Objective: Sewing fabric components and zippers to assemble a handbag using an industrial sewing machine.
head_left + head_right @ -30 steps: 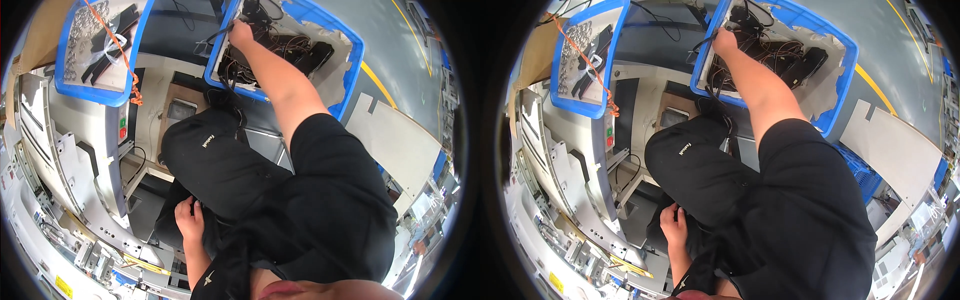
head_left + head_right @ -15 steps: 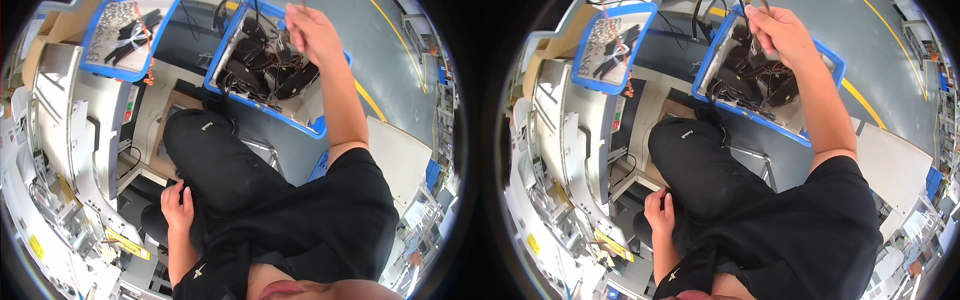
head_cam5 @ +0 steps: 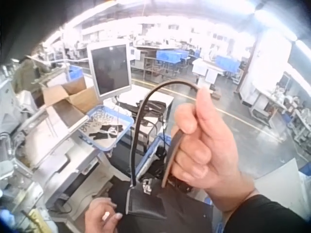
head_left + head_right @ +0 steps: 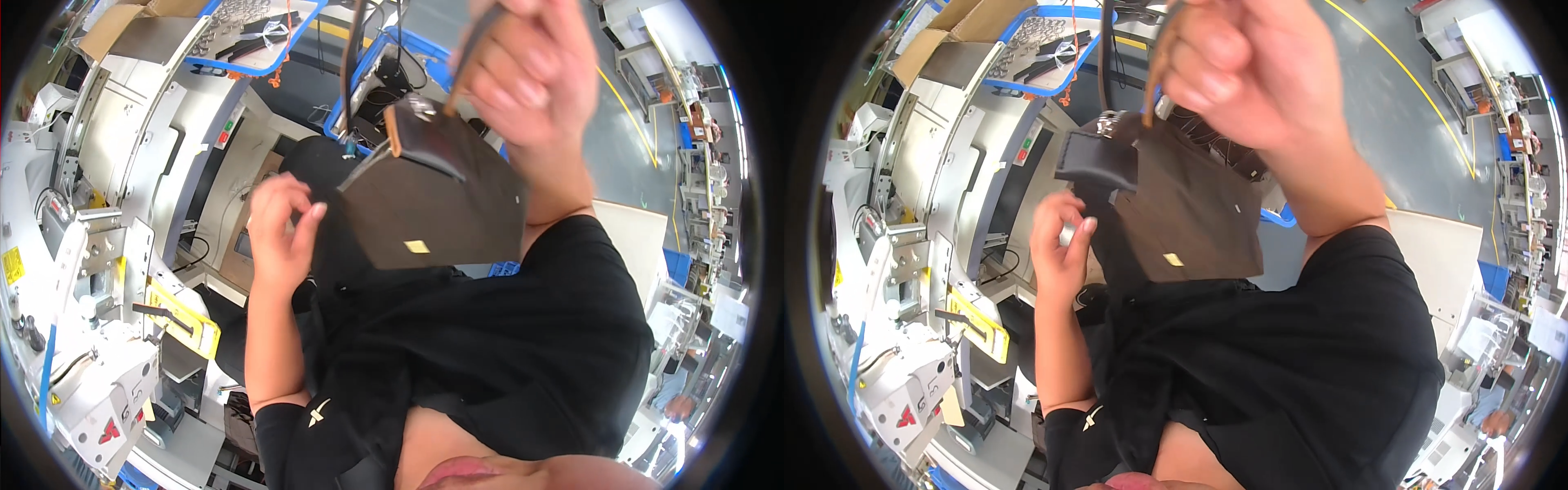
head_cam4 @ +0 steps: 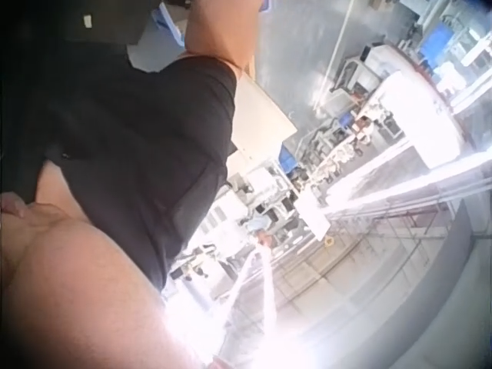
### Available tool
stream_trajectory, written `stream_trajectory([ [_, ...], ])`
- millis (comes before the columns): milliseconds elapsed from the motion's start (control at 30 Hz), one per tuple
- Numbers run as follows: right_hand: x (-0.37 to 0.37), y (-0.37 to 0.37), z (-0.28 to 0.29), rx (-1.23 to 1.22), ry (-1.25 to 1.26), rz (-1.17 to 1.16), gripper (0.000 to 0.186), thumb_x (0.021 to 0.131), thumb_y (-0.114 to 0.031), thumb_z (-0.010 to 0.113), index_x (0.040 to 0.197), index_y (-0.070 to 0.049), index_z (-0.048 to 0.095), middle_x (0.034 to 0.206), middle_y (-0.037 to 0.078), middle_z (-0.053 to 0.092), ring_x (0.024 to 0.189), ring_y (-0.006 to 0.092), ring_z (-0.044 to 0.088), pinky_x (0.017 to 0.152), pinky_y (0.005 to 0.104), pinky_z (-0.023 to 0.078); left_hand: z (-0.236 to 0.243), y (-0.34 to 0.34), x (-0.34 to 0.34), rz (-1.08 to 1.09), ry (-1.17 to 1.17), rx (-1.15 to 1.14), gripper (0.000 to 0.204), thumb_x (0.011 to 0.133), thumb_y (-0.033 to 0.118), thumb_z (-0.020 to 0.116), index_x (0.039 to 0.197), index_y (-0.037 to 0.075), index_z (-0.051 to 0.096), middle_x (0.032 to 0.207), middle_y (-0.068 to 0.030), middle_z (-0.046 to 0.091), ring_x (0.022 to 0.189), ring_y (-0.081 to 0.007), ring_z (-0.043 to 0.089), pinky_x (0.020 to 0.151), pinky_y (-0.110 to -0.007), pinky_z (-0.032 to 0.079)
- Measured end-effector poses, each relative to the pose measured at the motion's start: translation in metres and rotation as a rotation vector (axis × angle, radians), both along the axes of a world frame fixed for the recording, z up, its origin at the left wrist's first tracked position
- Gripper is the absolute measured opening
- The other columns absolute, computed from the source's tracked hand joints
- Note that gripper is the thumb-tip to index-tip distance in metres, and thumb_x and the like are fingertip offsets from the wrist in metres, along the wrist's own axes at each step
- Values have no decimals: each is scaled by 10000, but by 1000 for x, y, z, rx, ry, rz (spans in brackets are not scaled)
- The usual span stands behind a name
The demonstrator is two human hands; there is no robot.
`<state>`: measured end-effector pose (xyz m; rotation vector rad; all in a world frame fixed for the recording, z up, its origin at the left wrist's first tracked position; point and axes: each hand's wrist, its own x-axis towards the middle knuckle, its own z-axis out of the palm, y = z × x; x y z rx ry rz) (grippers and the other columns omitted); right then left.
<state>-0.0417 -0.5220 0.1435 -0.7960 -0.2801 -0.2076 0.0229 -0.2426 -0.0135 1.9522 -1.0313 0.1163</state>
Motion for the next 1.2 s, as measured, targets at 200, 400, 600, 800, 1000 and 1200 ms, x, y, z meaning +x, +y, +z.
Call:
stream_trajectory([
  [200,16,87,-29,310,244,153,529,1061,-568,390,889,-97,559,475,-69,445,370,84,432,405,282,392,-44,57,-49,-304,1077,-375,773,864,216,805,1470,11,371,1390,-106,503,1258,-217,504,1082,-381,394],
  [400,42,174,-52,605,362,469,511,1010,-620,474,843,-149,581,483,-66,464,408,109,457,457,298,398,-71,101,-53,94,920,-318,755,875,350,801,1423,-12,430,1316,-121,561,1171,-188,570,1005,-365,494],
  [600,38,188,-61,619,479,510,511,1032,-606,443,855,-143,566,511,-54,464,417,125,413,460,302,380,-71,105,-58,-84,957,-649,734,884,330,805,1425,1,434,1323,-119,555,1146,-209,596,991,-363,505],
  [800,62,176,-79,503,464,264,506,1017,-581,513,866,-100,550,514,0,436,417,168,424,442,343,375,-71,115,-62,40,1260,-612,392,912,177,775,1205,50,547,1045,-49,630,931,-153,631,843,-299,533],
  [1000,92,128,-130,-634,838,432,594,1026,-560,517,960,12,662,637,89,624,527,183,601,512,347,501,-71,206,-126,373,1347,-358,254,883,194,799,876,53,588,835,7,602,754,-90,558,681,-252,464],
  [1200,167,41,-124,-1386,466,-312,318,885,-356,707,998,-58,713,834,133,724,726,248,702,748,383,549,-24,263,-177,383,1338,-330,278,944,214,708,879,-49,644,1006,-77,588,888,-133,539,798,-289,439],
])
